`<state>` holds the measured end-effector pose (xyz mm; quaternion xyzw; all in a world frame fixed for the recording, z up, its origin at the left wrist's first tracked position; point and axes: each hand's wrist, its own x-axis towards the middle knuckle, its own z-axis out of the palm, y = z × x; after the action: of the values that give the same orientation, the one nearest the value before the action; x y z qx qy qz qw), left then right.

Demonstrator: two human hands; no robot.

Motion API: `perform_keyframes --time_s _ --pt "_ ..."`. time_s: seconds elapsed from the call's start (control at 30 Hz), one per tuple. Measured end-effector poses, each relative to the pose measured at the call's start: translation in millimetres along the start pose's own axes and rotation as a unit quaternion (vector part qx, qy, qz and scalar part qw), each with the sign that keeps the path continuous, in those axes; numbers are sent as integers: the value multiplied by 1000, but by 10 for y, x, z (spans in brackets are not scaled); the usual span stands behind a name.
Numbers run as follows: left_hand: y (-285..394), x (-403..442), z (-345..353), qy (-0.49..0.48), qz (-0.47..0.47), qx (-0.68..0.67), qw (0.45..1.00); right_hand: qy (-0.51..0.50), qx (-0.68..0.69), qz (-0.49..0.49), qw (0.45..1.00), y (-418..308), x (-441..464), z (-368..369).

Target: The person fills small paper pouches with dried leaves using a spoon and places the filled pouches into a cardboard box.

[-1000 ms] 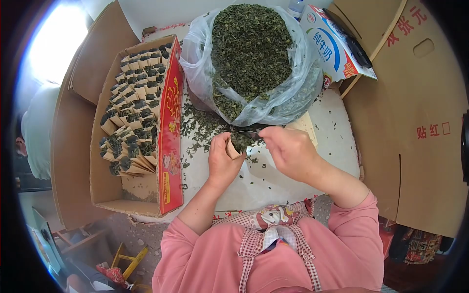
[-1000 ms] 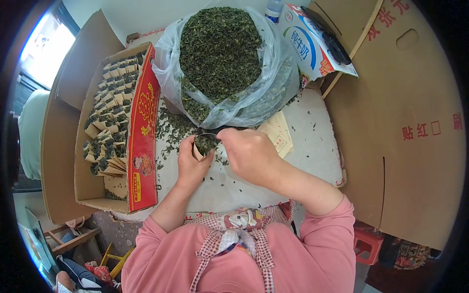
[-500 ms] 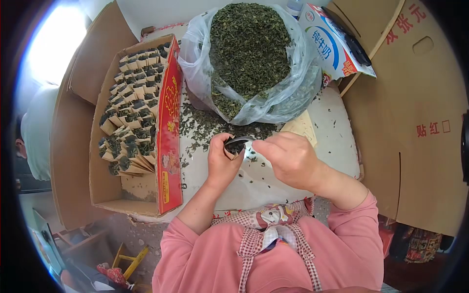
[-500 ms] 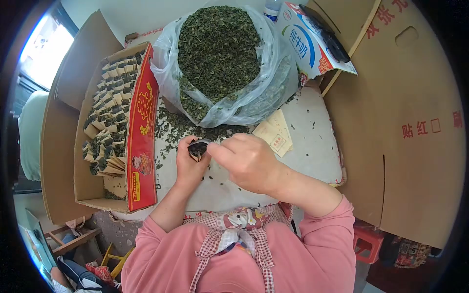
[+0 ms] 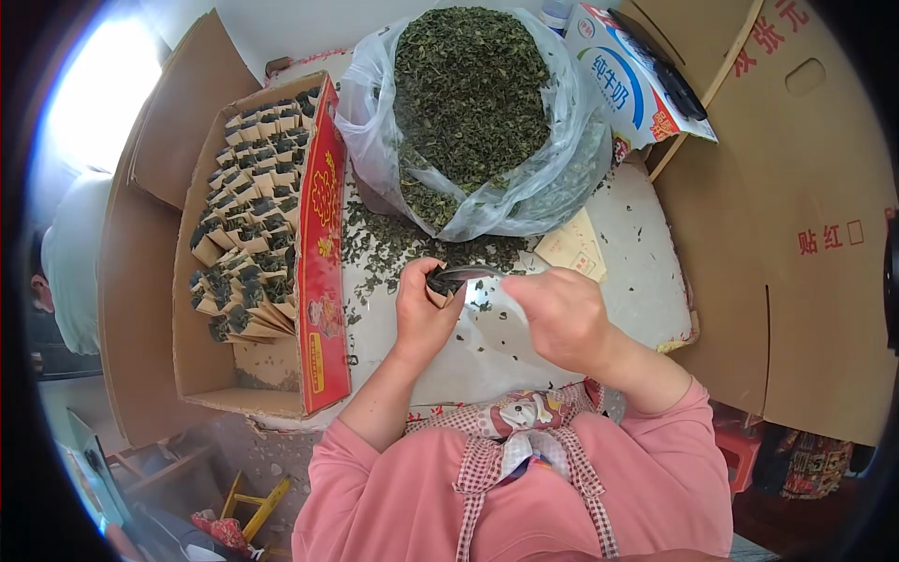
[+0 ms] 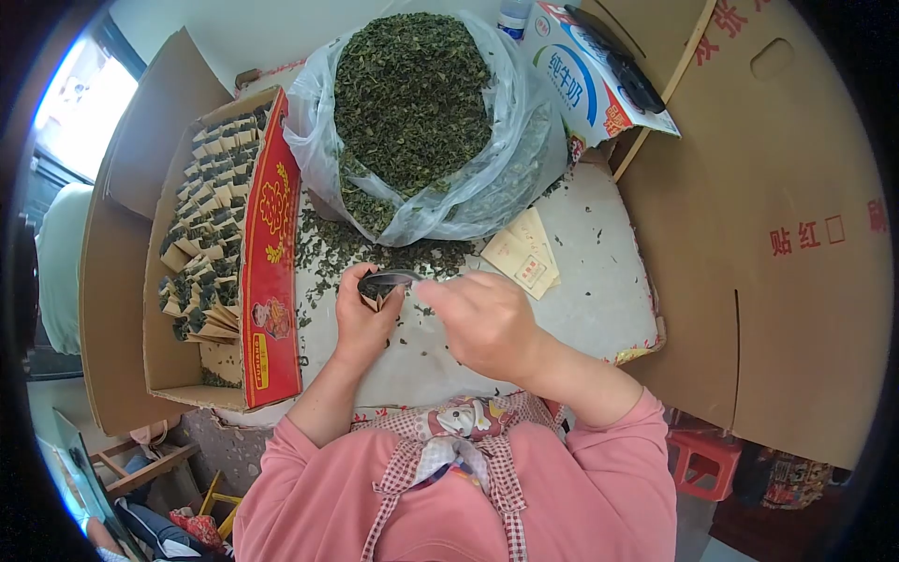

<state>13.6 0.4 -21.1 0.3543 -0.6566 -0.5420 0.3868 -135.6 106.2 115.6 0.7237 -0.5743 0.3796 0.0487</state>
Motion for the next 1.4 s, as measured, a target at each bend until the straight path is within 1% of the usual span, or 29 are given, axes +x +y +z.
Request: perform_keyframes --time_s 0.03,0.07,0.1,0.13,0.17,0.2,0.23,0.27,0.3,0.33,0.37,0.43,0.5,0.57,0.63,0.67,0.73,0.87,0.93,0.97,1.03,1.07,1.1,1.13,1.17,1.2,1.27,1.33,1.4 --pt "-1 1 -9 -1 0 1 1000 31 19 23 999 8 -75 -23" --pt "4 4 -20 -3 -5 8 1000 32 19 24 999 -4 -166 -37" --pt "12 7 -24 -6 -11 15 1000 48 77 132 987 -27 -277 -46" --pt "2 10 -18 -7 -11 16 1000 64 133 237 960 -37 -390 -46" --pt "-19 16 -5 1 -21 2 1000 65 133 239 960 -22 -516 -30" --pt "-40 22 11 8 -30 -13 999 71 199 346 914 8 -654 -2" --pt "-61 30 16 5 -30 -13 999 75 260 448 852 44 -758 20" --pt "-86 39 9 5 16 30 999 78 260 449 852 81 -836 32" --pt "-100 41 9 5 62 72 995 70 288 498 815 110 -906 44" --pt "-108 36 15 3 63 74 995 62 315 544 775 127 -965 63" --pt "-107 32 17 2 51 63 997 65 317 544 774 144 -1005 89" --pt "-90 25 18 -1 43 56 997 54 340 572 744 187 -1035 125" --pt "-59 20 19 3 12 36 999 54 352 578 734 203 -1022 143" --pt "-18 28 28 3 15 30 999 53 364 583 724 205 -1046 159" --pt "12 32 31 4 17 24 1000 13 265 544 796 220 -1109 186" --pt "20 36 33 7 12 4 1000 17 268 543 796 233 -1156 219" --pt "58 40 37 7 11 -12 1000 78 104 408 904 239 -1235 275" --pt "99 46 42 14 -7 -23 1000 60 64 426 900 186 -1298 185" --pt "80 59 41 17 -9 -23 1000 72 -35 376 923 140 -1286 104" --pt "67 64 28 13 -12 -14 1000 77 -35 378 922 104 -1269 58" --pt "94 67 36 15 -12 -9 1000 135 -49 293 945 -24 -1170 -59" --pt "103 67 42 11 -12 -8 1000 137 -51 295 944 -109 -1115 -131" --pt "109 70 42 17 -11 -11 1000 114 105 270 950 -210 -1044 -212" --pt "114 69 39 23 -9 -14 1000 89 258 236 933 -316 -965 -305" --pt "110 70 33 18 -9 -14 1000 51 363 186 912 -424 -861 -431" --pt "97 79 27 18 -3 -4 1000 12 462 132 877 -525 -746 -559" --pt "81 84 28 17 6 14 1000 -28 630 18 776 -707 -530 -724" --pt "126 76 47 16 8 20 1000 -43 727 -89 679 -863 -370 -801" --pt "156 61 57 22 -9 19 1000 -23 813 -103 572 -1103 -298 -848"
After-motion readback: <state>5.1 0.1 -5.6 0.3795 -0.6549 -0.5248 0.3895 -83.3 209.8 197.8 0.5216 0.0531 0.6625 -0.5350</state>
